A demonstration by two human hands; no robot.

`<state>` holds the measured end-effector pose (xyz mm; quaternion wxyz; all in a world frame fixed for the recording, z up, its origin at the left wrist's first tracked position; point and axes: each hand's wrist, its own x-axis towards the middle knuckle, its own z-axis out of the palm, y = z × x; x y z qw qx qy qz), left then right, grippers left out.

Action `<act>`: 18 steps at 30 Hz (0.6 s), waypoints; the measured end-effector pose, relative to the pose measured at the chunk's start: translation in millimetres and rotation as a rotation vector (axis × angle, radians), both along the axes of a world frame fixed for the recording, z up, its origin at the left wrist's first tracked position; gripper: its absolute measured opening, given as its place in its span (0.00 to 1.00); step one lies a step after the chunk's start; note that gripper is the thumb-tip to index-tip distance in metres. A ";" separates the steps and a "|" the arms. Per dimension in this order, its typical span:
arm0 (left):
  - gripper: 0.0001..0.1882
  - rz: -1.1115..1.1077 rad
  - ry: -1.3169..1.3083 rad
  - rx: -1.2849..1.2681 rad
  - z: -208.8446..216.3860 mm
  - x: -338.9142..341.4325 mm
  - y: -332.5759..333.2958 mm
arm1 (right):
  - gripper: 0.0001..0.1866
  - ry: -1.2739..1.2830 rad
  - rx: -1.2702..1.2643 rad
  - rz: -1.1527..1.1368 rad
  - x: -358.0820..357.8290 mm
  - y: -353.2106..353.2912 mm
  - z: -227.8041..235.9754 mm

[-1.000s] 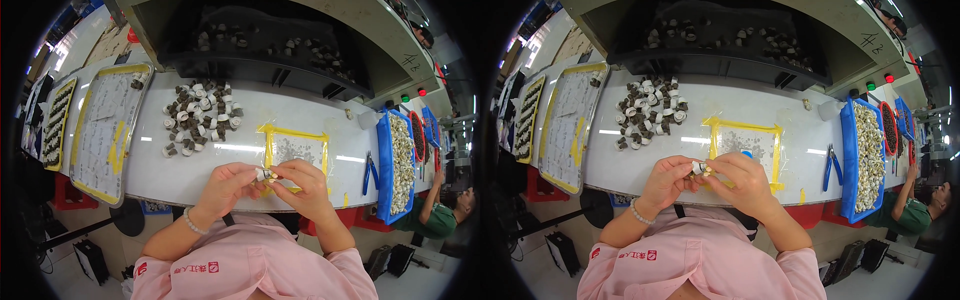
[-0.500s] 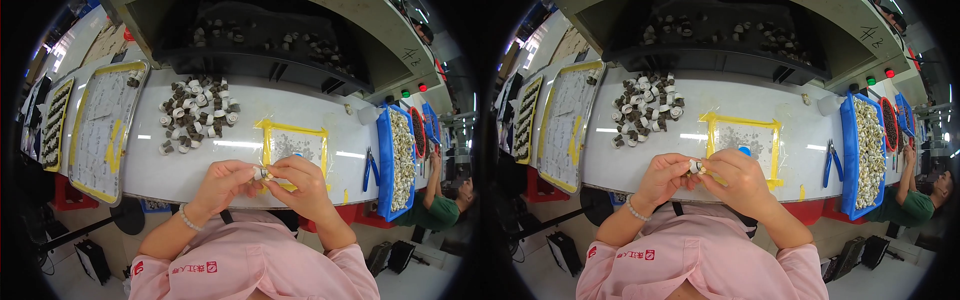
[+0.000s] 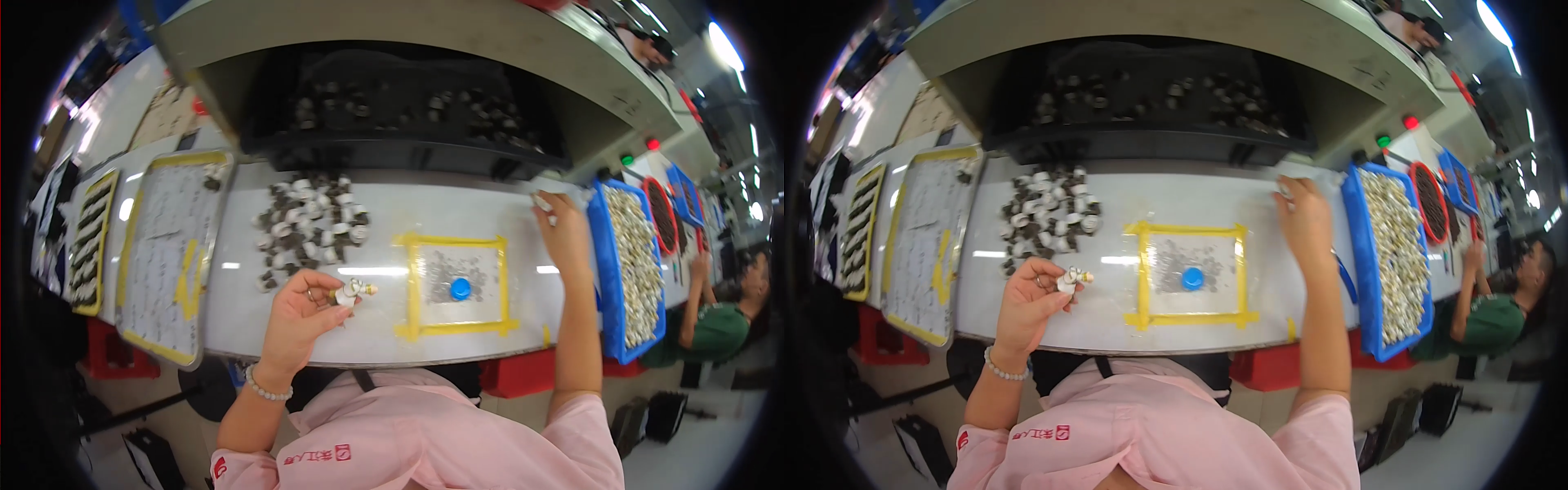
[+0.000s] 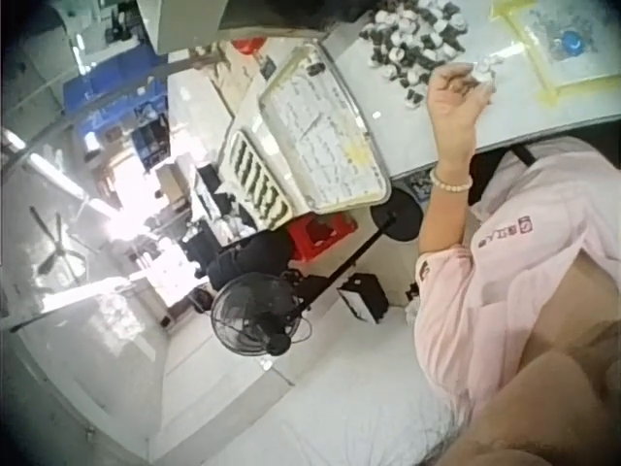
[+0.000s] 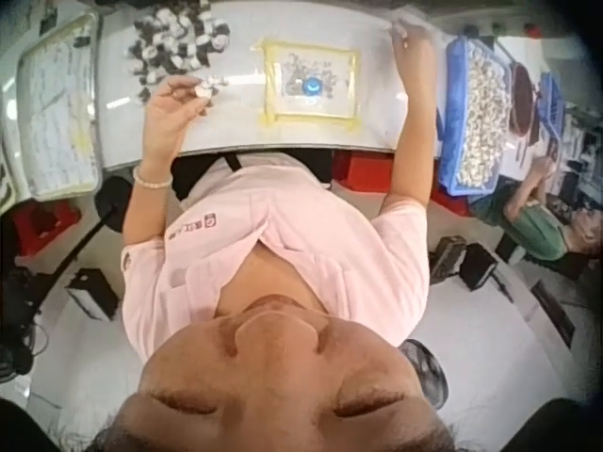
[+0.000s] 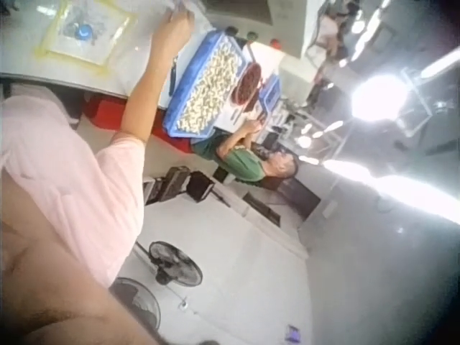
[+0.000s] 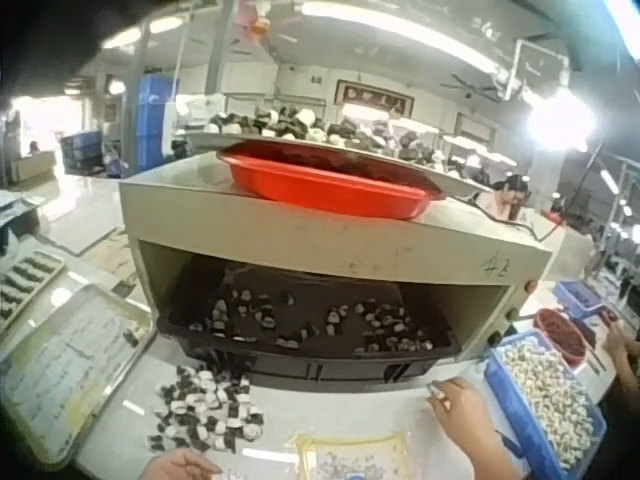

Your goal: The person repeatedly applies adhesive to small components, fits them into felt-lined parts by hand, and places the assembled components onto a tray. The person then grips a piece using pliers.

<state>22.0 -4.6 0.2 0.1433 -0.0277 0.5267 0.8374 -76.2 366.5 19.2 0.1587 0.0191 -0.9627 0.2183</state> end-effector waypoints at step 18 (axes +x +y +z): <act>0.17 0.511 0.549 -1.657 -30.1 -162.6 -209.3 | 0.13 -0.348 -0.849 0.210 65.5 -14.1 -12.8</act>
